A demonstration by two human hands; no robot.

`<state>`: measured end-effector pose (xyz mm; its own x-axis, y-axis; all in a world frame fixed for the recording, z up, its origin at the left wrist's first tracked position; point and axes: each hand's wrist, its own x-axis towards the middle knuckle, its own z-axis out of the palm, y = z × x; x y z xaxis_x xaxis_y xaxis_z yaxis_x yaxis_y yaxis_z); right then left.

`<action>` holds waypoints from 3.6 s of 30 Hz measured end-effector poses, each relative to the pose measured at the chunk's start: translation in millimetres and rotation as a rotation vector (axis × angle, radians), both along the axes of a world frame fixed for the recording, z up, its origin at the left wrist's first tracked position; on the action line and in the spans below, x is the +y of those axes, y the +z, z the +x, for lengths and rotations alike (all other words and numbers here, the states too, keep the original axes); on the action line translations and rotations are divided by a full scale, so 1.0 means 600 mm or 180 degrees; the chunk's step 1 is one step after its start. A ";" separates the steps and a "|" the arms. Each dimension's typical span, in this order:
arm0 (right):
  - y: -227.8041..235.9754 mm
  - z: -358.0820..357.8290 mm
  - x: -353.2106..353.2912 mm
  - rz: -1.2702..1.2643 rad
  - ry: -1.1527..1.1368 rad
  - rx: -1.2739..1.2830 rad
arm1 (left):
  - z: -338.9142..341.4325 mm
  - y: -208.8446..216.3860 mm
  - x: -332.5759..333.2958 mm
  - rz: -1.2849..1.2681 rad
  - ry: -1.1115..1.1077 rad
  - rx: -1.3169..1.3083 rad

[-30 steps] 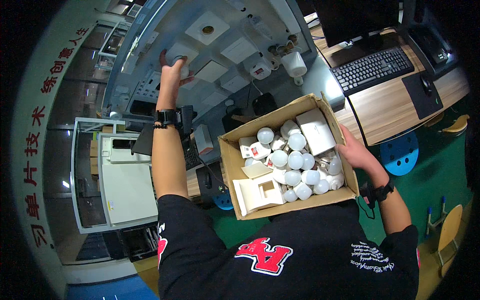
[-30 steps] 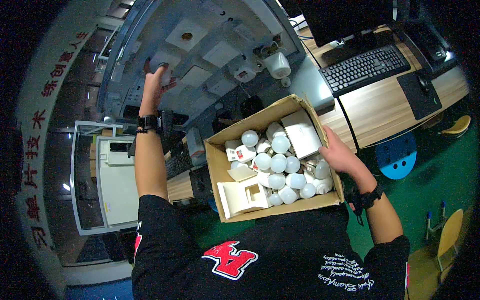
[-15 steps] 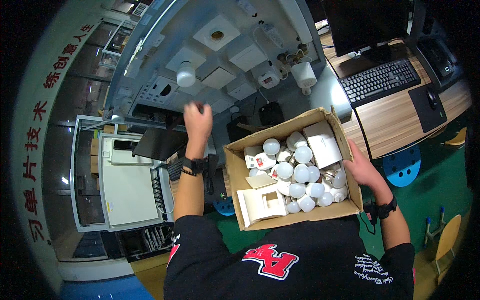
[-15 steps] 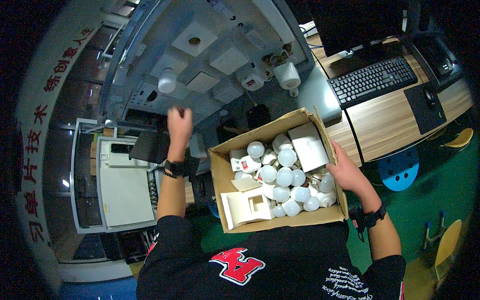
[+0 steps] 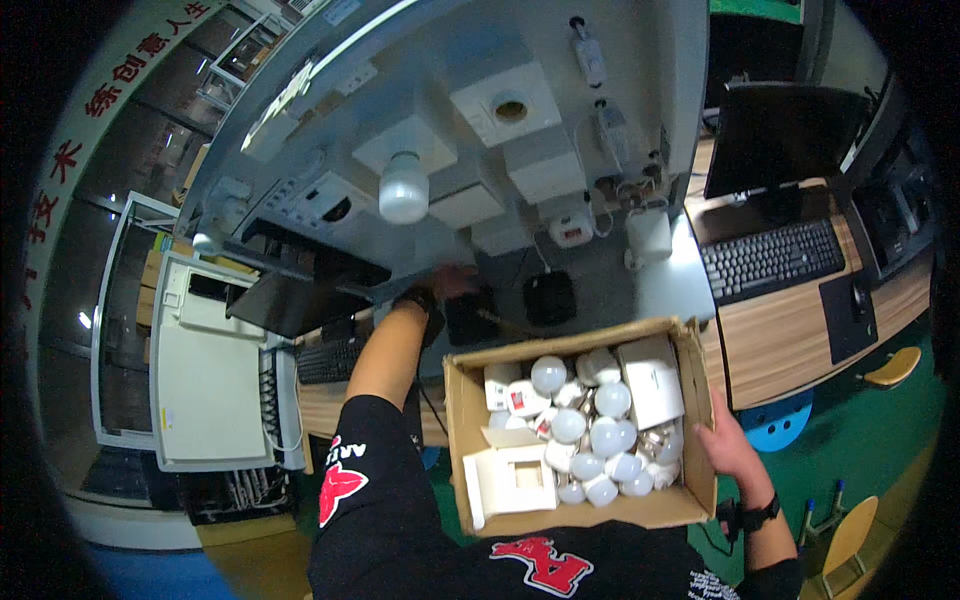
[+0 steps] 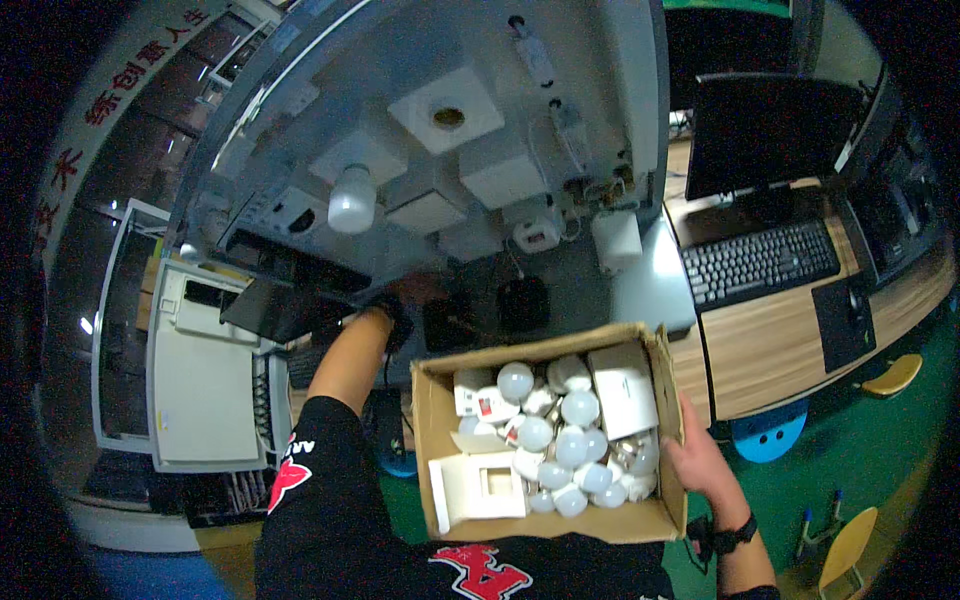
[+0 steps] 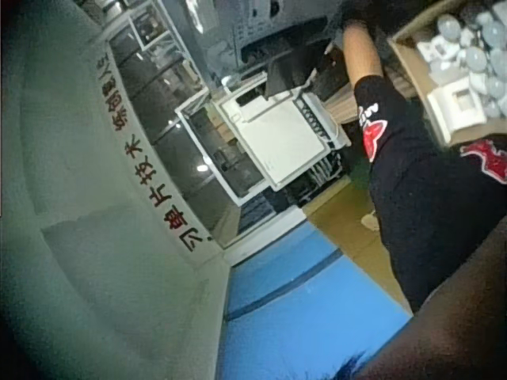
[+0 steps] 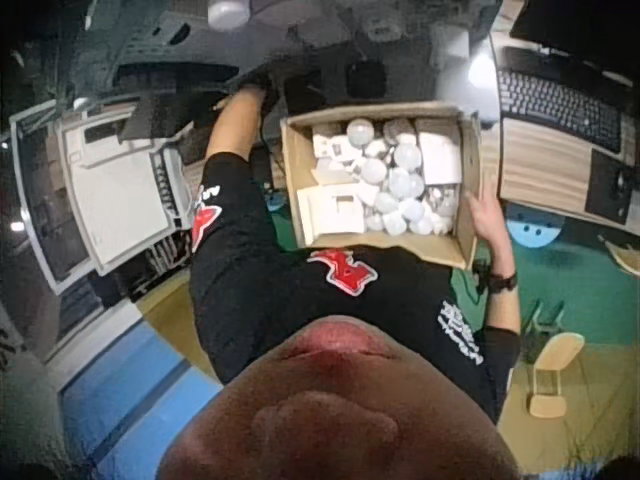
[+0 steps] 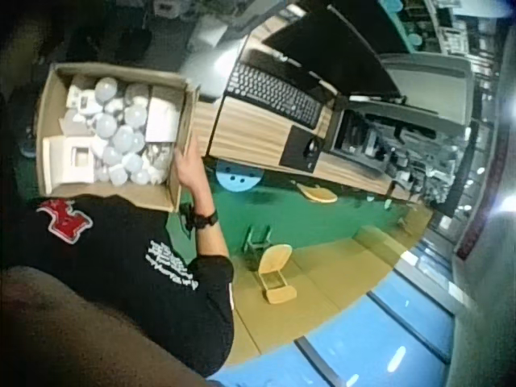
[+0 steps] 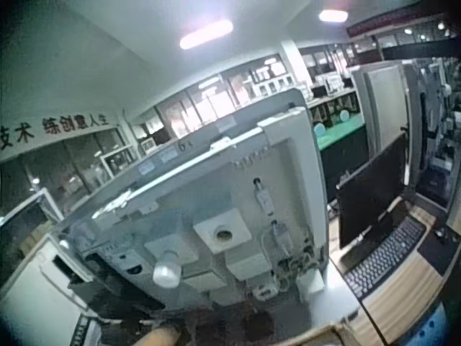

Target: The person installs lightbulbs into sockets on an electrical display board by hand and later gathers them back into a cardboard box.

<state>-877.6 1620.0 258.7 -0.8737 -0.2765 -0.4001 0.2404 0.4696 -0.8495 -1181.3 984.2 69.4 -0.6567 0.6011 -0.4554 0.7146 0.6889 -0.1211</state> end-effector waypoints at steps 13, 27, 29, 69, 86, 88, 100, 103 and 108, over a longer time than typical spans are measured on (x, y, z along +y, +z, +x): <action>-0.006 -0.042 -0.035 -0.0132 -0.0086 -0.0060 | -0.001 0.111 0.134 0.0825 0.2635 -0.0870; 0.025 0.013 -0.051 -0.0115 0.0021 -0.0044 | 0.172 0.124 -0.064 0.2280 0.2304 -0.0195; 0.023 0.031 -0.040 -0.0182 -0.0057 0.0032 | 0.209 0.162 -0.025 0.1857 0.2161 0.0147; 0.013 0.141 0.055 -0.0544 -0.0066 0.0517 | 0.280 0.832 0.386 0.1193 0.1730 0.2782; 0.028 0.101 0.121 0.0054 0.0014 0.0538 | 0.341 0.811 0.544 0.0242 0.1480 0.1957; 0.009 0.103 0.135 -0.0224 -0.0041 0.0768 | 0.324 0.797 0.561 0.0186 0.1541 0.2148; -0.020 0.134 0.160 -0.0305 -0.0140 0.0730 | 0.307 0.890 0.609 0.0569 0.2484 0.0984; -0.012 0.138 0.158 -0.0375 -0.0137 0.0633 | 0.323 0.870 0.549 0.2508 0.2828 0.0228; 0.037 0.153 0.144 -0.0536 -0.0150 0.0605 | 0.339 0.804 0.504 0.5120 0.3025 -0.0414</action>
